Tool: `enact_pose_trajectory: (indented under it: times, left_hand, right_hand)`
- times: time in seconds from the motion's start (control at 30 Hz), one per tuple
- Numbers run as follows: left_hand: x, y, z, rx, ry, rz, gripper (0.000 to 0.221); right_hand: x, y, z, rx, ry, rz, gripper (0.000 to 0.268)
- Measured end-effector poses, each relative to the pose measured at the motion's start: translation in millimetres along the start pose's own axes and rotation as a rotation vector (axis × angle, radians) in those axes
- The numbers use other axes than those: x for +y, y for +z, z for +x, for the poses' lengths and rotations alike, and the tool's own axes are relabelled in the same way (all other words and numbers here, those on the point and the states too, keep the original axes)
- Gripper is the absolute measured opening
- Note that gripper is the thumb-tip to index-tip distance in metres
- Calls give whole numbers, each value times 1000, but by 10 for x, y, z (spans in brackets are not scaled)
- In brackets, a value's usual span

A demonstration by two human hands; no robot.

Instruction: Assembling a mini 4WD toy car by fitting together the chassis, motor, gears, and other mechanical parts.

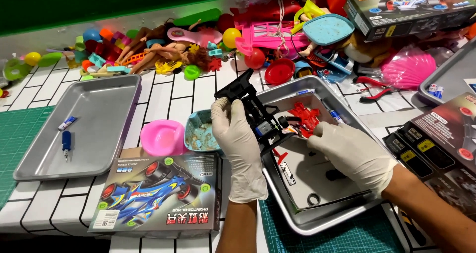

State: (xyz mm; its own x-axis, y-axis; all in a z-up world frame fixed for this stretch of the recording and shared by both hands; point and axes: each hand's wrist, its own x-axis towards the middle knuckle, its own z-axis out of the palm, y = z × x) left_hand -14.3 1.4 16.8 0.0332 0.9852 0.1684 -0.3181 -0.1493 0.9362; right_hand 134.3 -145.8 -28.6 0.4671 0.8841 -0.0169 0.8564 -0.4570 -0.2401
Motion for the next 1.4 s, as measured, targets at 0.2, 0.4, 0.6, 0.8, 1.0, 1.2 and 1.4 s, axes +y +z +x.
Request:
enact_pose_trajectory:
  times: [0.2, 0.4, 0.6, 0.8, 1.0, 1.2, 1.4]
  left_hand:
    - [-2, 8, -8, -26, -13, -20, 6]
    - [-36, 27, -22, -79, -43, 0, 9]
    - [-361, 50, 36, -113, -17, 4, 13]
    - [-416, 72, 32, -189, -16, 78, 18]
    - [-571, 100, 8, -330, 110, 235, 15]
    - [-479, 247, -146, -425, -156, 230, 17]
    - [-456, 244, -229, -485, -213, 315, 15]
  right_hand:
    - [-86, 33, -32, -79, -22, -135, 20]
    - [218, 427, 118, -43, -127, -268, 13]
    - [44, -109, -81, -138, -260, -106, 11]
    - [375, -339, -349, 148, -239, 369, 3]
    - [115, -642, -320, 46, 101, 460, 12]
    - [-31, -739, 46, 345, -238, 530, 13]
    - [102, -314, 265, 313, -221, 461, 19]
